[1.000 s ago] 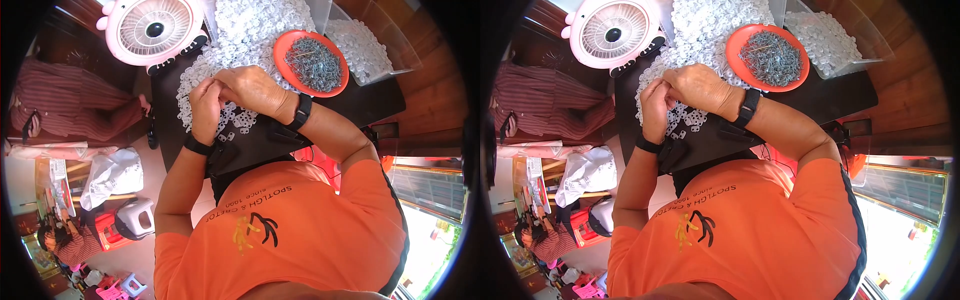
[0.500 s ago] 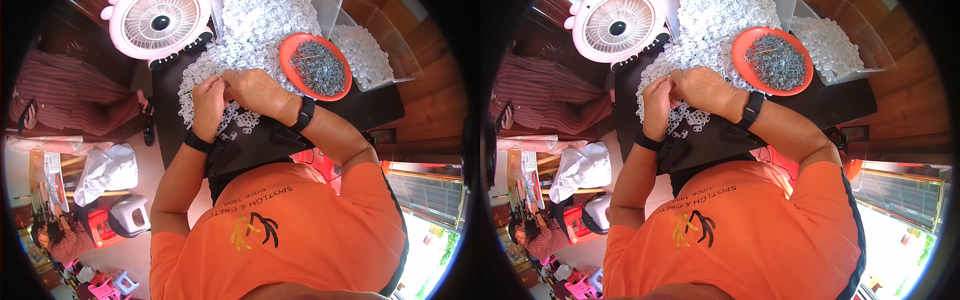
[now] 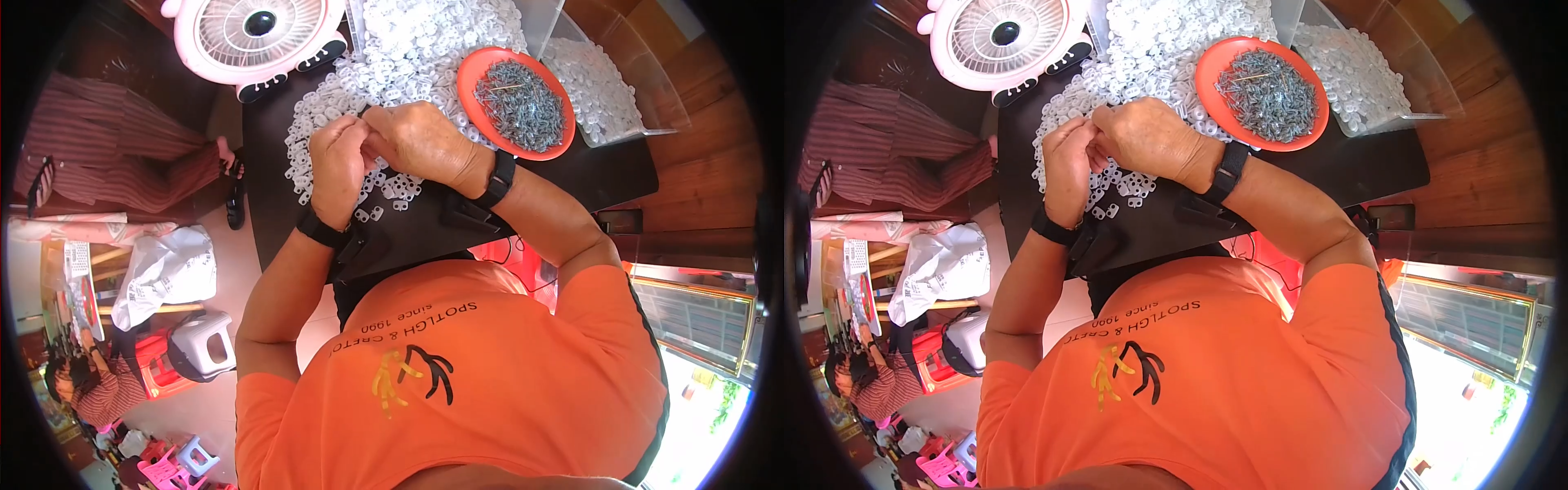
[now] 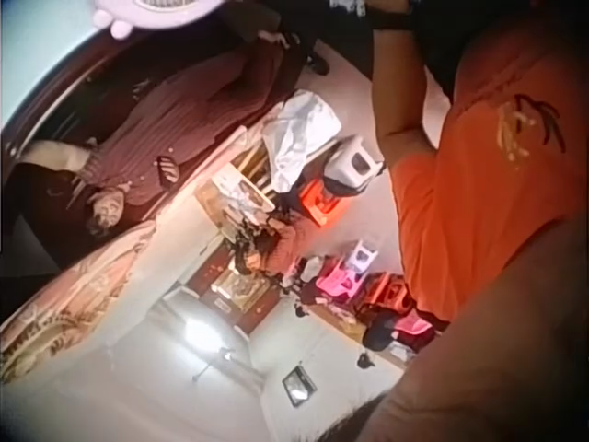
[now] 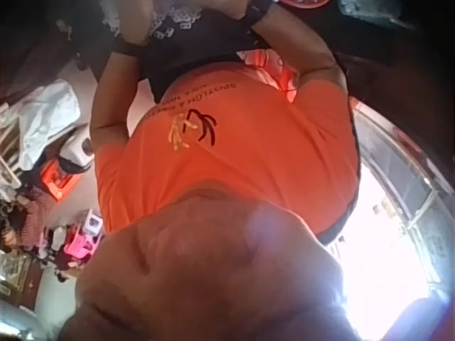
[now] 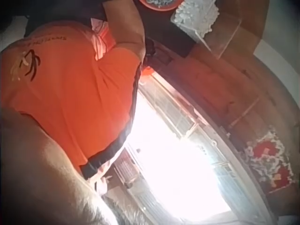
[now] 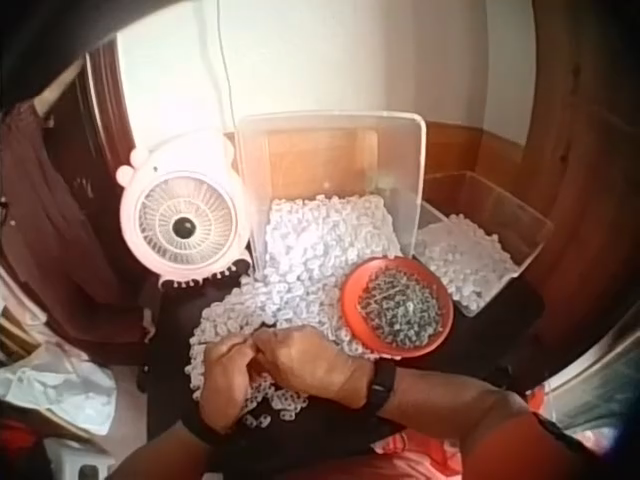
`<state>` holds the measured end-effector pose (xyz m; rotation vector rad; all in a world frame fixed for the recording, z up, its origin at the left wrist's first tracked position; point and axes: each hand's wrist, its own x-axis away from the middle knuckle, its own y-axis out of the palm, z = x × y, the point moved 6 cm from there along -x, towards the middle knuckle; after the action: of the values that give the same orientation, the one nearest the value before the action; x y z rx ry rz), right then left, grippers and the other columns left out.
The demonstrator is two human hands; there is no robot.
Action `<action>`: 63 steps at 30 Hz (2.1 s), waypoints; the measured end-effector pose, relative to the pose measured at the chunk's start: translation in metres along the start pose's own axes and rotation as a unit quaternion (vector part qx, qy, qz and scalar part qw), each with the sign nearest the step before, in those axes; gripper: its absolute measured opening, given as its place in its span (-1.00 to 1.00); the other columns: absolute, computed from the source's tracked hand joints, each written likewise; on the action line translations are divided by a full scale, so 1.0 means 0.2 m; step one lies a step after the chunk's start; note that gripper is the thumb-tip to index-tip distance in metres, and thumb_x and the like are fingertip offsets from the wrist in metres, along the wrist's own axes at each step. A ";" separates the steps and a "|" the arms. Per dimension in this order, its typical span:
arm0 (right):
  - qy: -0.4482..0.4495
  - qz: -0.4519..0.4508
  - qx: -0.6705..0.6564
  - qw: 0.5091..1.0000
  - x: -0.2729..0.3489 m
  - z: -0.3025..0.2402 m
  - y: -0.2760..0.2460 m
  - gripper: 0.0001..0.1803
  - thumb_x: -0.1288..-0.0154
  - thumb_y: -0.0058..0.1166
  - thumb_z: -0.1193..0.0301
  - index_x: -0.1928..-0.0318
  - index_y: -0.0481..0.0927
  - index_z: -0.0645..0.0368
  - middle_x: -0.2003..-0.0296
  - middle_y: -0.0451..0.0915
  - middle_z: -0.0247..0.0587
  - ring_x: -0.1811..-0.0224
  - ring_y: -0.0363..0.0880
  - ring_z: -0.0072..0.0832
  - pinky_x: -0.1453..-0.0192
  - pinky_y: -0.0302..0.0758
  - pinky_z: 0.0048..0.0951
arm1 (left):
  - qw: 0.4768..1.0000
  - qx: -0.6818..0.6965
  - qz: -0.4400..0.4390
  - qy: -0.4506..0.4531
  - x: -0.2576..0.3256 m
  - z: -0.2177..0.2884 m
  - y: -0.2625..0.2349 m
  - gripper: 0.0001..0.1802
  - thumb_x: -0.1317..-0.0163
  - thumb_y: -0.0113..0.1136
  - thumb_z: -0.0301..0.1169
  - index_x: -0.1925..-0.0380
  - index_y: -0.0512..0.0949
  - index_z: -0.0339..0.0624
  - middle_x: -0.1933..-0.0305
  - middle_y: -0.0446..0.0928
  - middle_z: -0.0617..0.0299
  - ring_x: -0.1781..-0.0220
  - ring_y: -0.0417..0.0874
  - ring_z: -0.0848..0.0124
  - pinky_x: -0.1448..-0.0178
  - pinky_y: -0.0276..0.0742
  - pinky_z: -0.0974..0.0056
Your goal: Inserting small metal pins or clips into white plastic housings at an assembly workbench.
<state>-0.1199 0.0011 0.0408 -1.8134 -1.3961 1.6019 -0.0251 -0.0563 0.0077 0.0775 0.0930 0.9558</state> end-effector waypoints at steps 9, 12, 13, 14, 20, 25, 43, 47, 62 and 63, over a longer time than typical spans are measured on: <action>0.031 0.021 -0.114 0.993 -0.03 0.01 -0.07 -0.54 0.00 0.30 0.32 0.06 0.52 0.19 0.48 0.61 -0.13 0.44 0.63 -0.25 0.34 0.54 -0.35 | 0.998 0.064 0.000 0.012 -0.01 0.01 -0.02 -0.77 -0.29 -0.03 -0.39 0.41 0.53 -0.33 0.54 0.47 0.31 0.59 0.36 0.63 0.51 0.24 0.51; 0.089 0.018 -0.156 0.984 -0.03 0.04 -0.06 -0.51 0.03 0.35 0.32 0.06 0.52 0.17 0.47 0.62 -0.18 0.45 0.63 -0.32 0.33 0.55 -0.40 | 0.998 0.050 0.011 0.043 -0.01 0.05 -0.03 -0.77 -0.31 -0.03 -0.38 0.42 0.50 -0.30 0.55 0.42 0.34 0.57 0.33 0.65 0.51 0.21 0.51; 0.088 0.021 -0.146 0.985 -0.03 0.04 -0.06 -0.51 0.02 0.36 0.31 0.06 0.52 0.16 0.46 0.63 -0.20 0.42 0.64 -0.38 0.32 0.55 -0.43 | 0.997 0.043 0.015 0.057 -0.01 0.06 -0.04 -0.77 -0.32 -0.03 -0.37 0.43 0.48 -0.29 0.55 0.40 0.36 0.57 0.31 0.66 0.51 0.19 0.51; 0.089 0.022 -0.147 0.985 -0.03 0.05 -0.06 -0.51 0.02 0.36 0.31 0.06 0.52 0.16 0.46 0.63 -0.20 0.42 0.64 -0.38 0.32 0.55 -0.43 | 0.998 0.039 0.010 0.057 -0.02 0.06 -0.04 -0.76 -0.33 -0.03 -0.36 0.45 0.48 -0.27 0.57 0.37 0.37 0.58 0.28 0.66 0.51 0.18 0.51; 0.063 0.055 -0.179 0.980 -0.03 0.06 -0.06 -0.58 0.00 0.31 0.29 0.13 0.50 0.16 0.47 0.63 -0.18 0.43 0.64 -0.25 0.35 0.55 -0.34 | 0.998 0.018 0.005 0.061 -0.02 0.07 -0.04 -0.76 -0.32 -0.04 -0.34 0.44 0.49 -0.27 0.59 0.39 0.35 0.58 0.32 0.65 0.49 0.20 0.52; 0.071 0.059 -0.183 0.979 -0.02 0.06 -0.08 -0.70 -0.08 0.28 0.38 0.15 0.56 0.13 0.44 0.63 -0.22 0.39 0.65 -0.42 0.31 0.55 -0.45 | 0.997 0.010 0.008 0.076 -0.02 0.07 -0.03 -0.75 -0.32 -0.05 -0.34 0.43 0.50 -0.27 0.60 0.39 0.35 0.58 0.34 0.64 0.48 0.22 0.53; 0.077 0.310 0.210 0.924 -0.02 0.16 -1.01 -0.75 -0.03 0.32 0.49 0.22 0.63 0.18 0.36 0.66 -0.23 0.38 0.65 -0.54 0.28 0.55 -0.54 | 0.997 0.057 -0.022 0.055 0.01 0.07 0.01 -0.76 -0.28 -0.02 -0.37 0.53 0.48 -0.24 0.62 0.42 0.33 0.62 0.33 0.62 0.53 0.23 0.50; 0.142 0.325 0.474 0.806 0.05 0.16 -1.29 -0.72 -0.12 0.16 0.41 0.13 0.58 0.23 0.21 0.60 0.00 0.17 0.58 -0.13 0.10 0.52 -0.28 | 0.997 0.058 -0.035 0.027 -0.01 0.02 0.04 -0.76 -0.27 -0.01 -0.37 0.53 0.49 -0.25 0.63 0.42 0.33 0.62 0.35 0.61 0.53 0.24 0.49; 0.002 -0.127 0.055 0.990 0.06 0.09 -0.23 -0.78 -0.08 0.17 0.43 0.21 0.62 0.15 0.33 0.56 -0.20 0.18 0.49 -0.22 0.09 0.46 -0.26 | 0.993 0.037 0.038 0.105 -0.06 0.09 -0.12 -0.77 -0.22 0.01 -0.39 0.54 0.51 -0.28 0.64 0.43 0.31 0.64 0.34 0.61 0.55 0.22 0.51; -0.006 -0.130 0.046 0.990 0.05 0.09 -0.20 -0.78 -0.08 0.17 0.43 0.21 0.62 0.15 0.33 0.56 -0.20 0.18 0.49 -0.22 0.09 0.46 -0.26 | 0.992 0.036 0.047 0.108 -0.06 0.11 -0.13 -0.77 -0.23 0.00 -0.39 0.54 0.50 -0.28 0.64 0.43 0.31 0.64 0.34 0.62 0.54 0.21 0.52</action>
<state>-0.1539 0.0217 0.0605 -1.5028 -1.4689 1.5183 -0.0085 -0.0811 0.0268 0.0451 0.3267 1.0530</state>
